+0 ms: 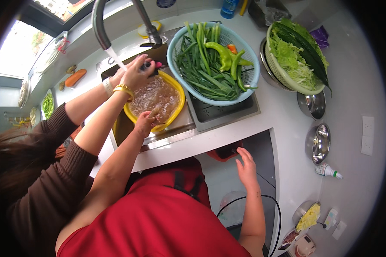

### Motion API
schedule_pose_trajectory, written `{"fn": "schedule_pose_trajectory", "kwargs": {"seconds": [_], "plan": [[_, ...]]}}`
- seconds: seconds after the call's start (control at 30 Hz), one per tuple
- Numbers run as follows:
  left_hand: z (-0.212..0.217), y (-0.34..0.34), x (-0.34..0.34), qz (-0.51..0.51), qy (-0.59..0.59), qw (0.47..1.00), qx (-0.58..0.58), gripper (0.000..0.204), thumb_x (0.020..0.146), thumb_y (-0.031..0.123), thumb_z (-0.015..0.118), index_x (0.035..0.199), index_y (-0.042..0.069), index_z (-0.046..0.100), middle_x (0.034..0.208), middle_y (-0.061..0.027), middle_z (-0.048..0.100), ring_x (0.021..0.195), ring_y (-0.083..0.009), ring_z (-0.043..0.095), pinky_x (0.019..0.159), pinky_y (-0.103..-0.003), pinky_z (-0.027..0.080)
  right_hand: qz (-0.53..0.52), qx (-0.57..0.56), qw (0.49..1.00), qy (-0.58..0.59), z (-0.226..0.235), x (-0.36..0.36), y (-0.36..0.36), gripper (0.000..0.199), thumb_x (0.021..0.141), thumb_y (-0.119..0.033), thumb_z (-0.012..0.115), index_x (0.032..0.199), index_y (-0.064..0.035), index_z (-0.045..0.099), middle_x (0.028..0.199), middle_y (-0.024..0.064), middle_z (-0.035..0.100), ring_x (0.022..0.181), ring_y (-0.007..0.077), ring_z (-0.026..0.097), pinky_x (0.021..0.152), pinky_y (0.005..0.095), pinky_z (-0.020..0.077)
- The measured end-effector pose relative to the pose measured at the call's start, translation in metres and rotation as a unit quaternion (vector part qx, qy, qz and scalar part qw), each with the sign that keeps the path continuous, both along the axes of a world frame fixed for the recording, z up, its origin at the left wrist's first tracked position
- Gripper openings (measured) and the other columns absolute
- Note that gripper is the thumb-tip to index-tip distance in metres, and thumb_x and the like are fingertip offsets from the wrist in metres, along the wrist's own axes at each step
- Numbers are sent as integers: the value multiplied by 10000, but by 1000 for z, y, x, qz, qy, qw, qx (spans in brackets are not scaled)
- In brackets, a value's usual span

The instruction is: The person washes and peels shrimp in a yellow bowl at the kitchen sink, transferring cleaned shrimp into a metal bowl. A second person chops meat on a cutting board and later fills a pot with water.

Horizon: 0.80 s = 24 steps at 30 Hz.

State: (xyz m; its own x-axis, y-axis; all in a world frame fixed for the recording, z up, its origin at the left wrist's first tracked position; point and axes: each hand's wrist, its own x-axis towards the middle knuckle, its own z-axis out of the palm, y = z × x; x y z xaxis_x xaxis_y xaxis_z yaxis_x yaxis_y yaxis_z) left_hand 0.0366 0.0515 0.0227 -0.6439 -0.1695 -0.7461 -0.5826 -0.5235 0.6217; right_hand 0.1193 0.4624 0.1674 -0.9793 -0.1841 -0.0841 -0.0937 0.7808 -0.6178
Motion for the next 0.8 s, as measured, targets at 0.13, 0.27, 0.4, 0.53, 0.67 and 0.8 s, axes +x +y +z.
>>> {"fn": "schedule_pose_trajectory", "kwargs": {"seconds": [0.13, 0.27, 0.4, 0.53, 0.67, 0.8], "plan": [[6, -6, 6, 14, 38, 998, 50, 290, 830, -74, 501, 1081, 69, 473, 962, -86, 564, 851, -188, 578, 698, -279, 485, -1, -178, 983, -41, 19, -24, -44, 280, 797, 35, 551, 1075, 2, 560, 1087, 127, 567, 934, 203, 590, 814, 284, 472], [26, -4, 8, 14, 69, 994, 79, 303, 843, -50, 509, 1126, 59, 505, 943, -69, 554, 834, -174, 561, 746, -270, 481, 96, -277, 955, -40, 32, -61, -118, 227, 808, 18, 549, 1033, 7, 581, 1032, 132, 590, 944, 254, 584, 815, 308, 469], [61, 9, 1, -1, 93, 993, 70, 280, 840, -12, 546, 1112, 50, 516, 885, -49, 554, 778, -135, 549, 659, -241, 467, 183, -305, 935, 4, -6, -105, -192, 223, 821, 3, 521, 1039, -2, 568, 1059, 146, 574, 972, 280, 572, 825, 326, 458], [56, 8, 0, 28, 97, 993, 63, 207, 827, 31, 592, 1023, 66, 534, 804, -24, 564, 677, -114, 536, 574, -221, 434, 134, -277, 948, -75, -67, -136, -242, 274, 816, -29, 557, 1089, -7, 550, 1015, 125, 584, 922, 214, 572, 799, 289, 458], [55, 9, 0, 62, 96, 989, 96, 134, 842, 84, 594, 968, 75, 549, 779, -16, 564, 637, -114, 531, 547, -223, 432, 116, -333, 914, -199, -84, -141, -260, 302, 813, -61, 579, 1103, 11, 539, 961, 106, 602, 869, 170, 580, 772, 277, 465], [51, 17, -2, 133, 87, 976, 147, 99, 860, 138, 584, 945, 97, 554, 754, 1, 552, 643, -116, 535, 529, -227, 434, 73, -373, 896, -230, -101, -140, -266, 293, 802, -49, 583, 1083, 25, 545, 938, 104, 602, 854, 158, 577, 749, 267, 469]]}}
